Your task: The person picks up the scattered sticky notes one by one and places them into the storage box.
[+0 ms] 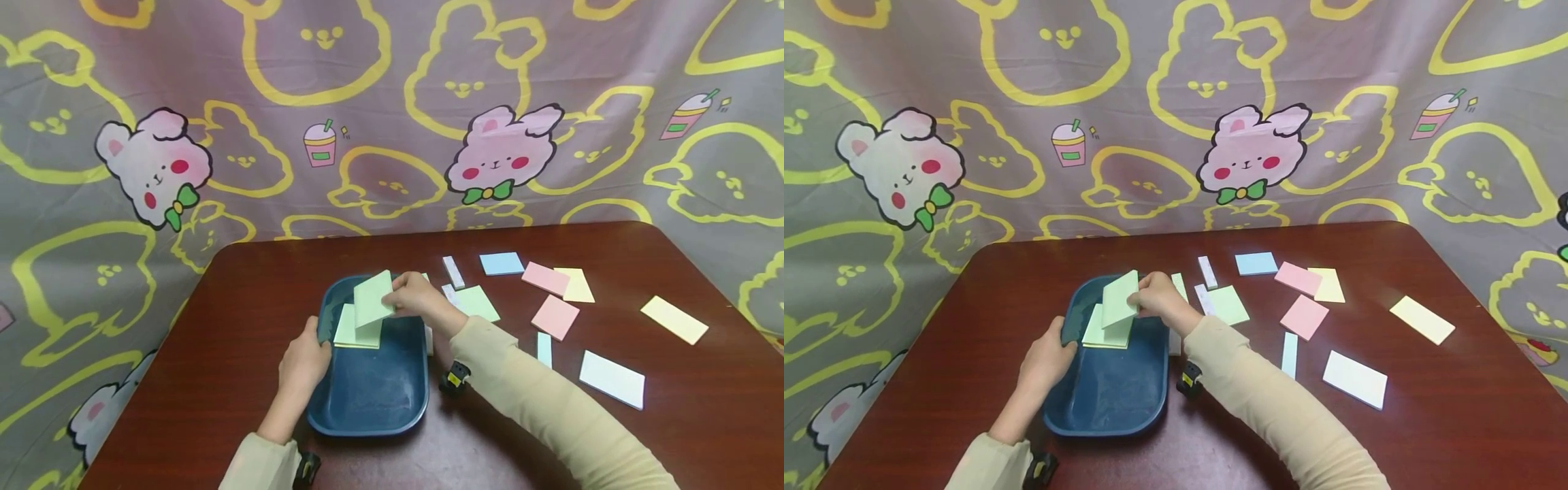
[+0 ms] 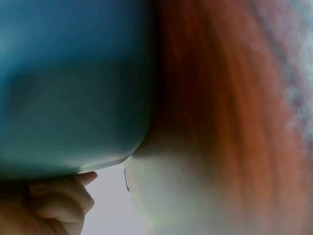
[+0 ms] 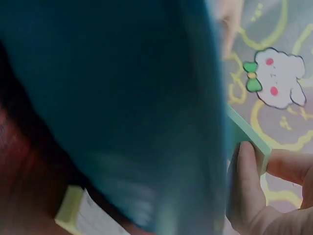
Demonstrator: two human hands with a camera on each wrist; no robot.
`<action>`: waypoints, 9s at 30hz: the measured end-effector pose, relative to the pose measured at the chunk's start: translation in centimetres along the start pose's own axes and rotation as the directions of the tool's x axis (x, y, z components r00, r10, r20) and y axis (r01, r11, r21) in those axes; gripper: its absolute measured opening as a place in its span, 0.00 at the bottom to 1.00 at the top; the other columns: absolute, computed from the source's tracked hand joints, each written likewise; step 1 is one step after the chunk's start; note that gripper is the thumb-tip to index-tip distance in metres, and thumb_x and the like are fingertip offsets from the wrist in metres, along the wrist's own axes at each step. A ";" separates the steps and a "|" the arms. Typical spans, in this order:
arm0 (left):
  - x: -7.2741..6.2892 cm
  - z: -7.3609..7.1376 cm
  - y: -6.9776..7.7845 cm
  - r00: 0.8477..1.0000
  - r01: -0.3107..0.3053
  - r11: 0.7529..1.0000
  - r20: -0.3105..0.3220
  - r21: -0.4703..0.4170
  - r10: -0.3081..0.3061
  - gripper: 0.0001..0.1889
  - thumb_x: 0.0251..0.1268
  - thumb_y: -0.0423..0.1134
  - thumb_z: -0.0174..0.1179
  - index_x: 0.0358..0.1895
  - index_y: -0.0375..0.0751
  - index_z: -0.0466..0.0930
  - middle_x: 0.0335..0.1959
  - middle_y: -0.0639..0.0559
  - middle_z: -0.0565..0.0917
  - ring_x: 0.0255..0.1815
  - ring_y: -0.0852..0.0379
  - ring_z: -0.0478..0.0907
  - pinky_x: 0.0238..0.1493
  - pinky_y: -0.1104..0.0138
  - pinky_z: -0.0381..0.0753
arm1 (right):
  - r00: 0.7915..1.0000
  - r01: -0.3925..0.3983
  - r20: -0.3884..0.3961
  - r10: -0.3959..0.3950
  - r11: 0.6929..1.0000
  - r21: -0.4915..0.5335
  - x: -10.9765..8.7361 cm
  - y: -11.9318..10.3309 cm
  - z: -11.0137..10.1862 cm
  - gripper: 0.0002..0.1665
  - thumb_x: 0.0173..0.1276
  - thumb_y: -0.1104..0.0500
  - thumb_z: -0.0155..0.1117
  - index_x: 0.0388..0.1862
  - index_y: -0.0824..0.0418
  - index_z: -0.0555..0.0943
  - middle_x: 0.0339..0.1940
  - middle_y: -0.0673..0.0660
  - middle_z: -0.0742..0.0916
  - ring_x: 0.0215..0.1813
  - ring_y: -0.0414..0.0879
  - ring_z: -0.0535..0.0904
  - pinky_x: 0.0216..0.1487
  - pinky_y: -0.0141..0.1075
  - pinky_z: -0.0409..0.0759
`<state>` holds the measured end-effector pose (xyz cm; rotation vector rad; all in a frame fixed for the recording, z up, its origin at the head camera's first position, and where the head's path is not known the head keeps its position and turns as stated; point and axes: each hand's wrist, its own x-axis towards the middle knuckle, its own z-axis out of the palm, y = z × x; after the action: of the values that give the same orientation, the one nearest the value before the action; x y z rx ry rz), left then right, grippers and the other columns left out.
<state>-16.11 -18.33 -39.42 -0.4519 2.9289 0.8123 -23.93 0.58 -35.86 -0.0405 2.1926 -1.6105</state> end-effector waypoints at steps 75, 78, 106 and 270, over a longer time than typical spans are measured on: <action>0.2 0.2 -0.1 1.000 0.012 1.000 0.005 0.009 -0.012 0.25 0.66 0.37 0.50 0.66 0.41 0.63 0.42 0.31 0.83 0.32 0.41 0.80 0.30 0.51 0.73 | 0.997 0.070 0.062 -0.050 0.922 -0.382 2.0 3.1 3.6 0.36 0.57 0.66 0.70 0.62 0.73 0.66 0.54 0.71 0.79 0.32 0.52 0.85 0.33 0.34 0.83; 0.1 0.1 0.0 1.000 0.004 1.000 0.004 0.010 -0.004 0.25 0.66 0.37 0.50 0.66 0.40 0.63 0.43 0.30 0.82 0.33 0.41 0.81 0.30 0.50 0.73 | 0.997 0.070 0.062 -0.051 0.925 -0.374 2.0 3.1 3.5 0.36 0.57 0.67 0.70 0.62 0.73 0.66 0.54 0.71 0.79 0.33 0.52 0.85 0.33 0.34 0.83; 0.0 0.4 0.3 1.000 0.024 1.000 -0.004 0.016 -0.024 0.27 0.67 0.36 0.51 0.69 0.39 0.61 0.45 0.29 0.82 0.37 0.36 0.81 0.35 0.47 0.75 | 0.998 0.053 0.059 -0.021 0.793 -0.607 1.1 2.2 3.6 0.43 0.66 0.55 0.62 0.70 0.75 0.55 0.69 0.76 0.65 0.64 0.64 0.71 0.62 0.50 0.72; -0.1 0.4 0.3 0.999 0.013 1.000 -0.038 0.017 -0.012 0.22 0.66 0.36 0.51 0.63 0.39 0.65 0.39 0.32 0.83 0.30 0.41 0.81 0.28 0.52 0.73 | 0.978 0.182 -0.078 -0.194 0.974 -0.137 -2.0 0.3 -5.0 0.17 0.62 0.66 0.64 0.49 0.71 0.77 0.31 0.59 0.81 0.30 0.42 0.82 0.43 0.43 0.84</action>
<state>-16.16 -17.82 -39.62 -0.4887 2.9619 0.7854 -23.73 5.74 -34.32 -0.2235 2.4241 -1.5937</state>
